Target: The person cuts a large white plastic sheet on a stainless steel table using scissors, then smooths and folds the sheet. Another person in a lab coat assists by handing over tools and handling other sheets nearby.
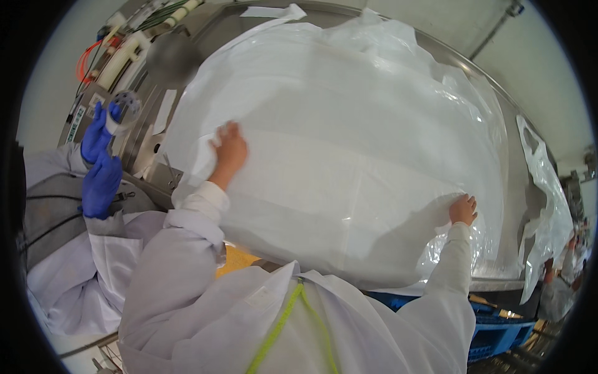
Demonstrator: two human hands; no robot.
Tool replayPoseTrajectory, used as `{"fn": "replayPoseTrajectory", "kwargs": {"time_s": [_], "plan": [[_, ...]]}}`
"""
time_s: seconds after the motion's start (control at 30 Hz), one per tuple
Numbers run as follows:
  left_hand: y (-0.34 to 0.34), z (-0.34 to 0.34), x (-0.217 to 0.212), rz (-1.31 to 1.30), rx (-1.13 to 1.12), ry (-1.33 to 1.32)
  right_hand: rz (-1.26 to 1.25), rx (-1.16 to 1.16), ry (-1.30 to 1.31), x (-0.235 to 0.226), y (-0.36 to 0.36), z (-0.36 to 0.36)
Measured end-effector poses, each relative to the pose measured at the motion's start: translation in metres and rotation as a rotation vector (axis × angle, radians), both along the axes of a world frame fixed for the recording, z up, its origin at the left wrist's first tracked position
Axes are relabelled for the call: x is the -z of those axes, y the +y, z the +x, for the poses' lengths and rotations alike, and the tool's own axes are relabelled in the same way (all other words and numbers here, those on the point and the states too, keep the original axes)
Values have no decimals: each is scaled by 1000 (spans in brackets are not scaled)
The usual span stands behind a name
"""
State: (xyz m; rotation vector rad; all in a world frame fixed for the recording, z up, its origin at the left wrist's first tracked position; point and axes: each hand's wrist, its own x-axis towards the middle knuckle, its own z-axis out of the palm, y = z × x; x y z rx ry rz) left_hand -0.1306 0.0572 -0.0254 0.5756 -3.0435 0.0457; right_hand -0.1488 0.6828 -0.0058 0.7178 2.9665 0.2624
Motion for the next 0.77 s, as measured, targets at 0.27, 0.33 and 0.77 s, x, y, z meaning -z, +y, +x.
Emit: {"fn": "replayPoseTrajectory", "kwargs": {"time_s": [0.27,0.33,0.77], "plan": [[76,13,-13,302,346,37,-347,-802,221,1,-226,14],[39,22,-11,302,165,38,-352,-690,134,-8,-254,25],[-40,167,-42,439,0,221,-1549,-990,-294,-151,-523,57]]}}
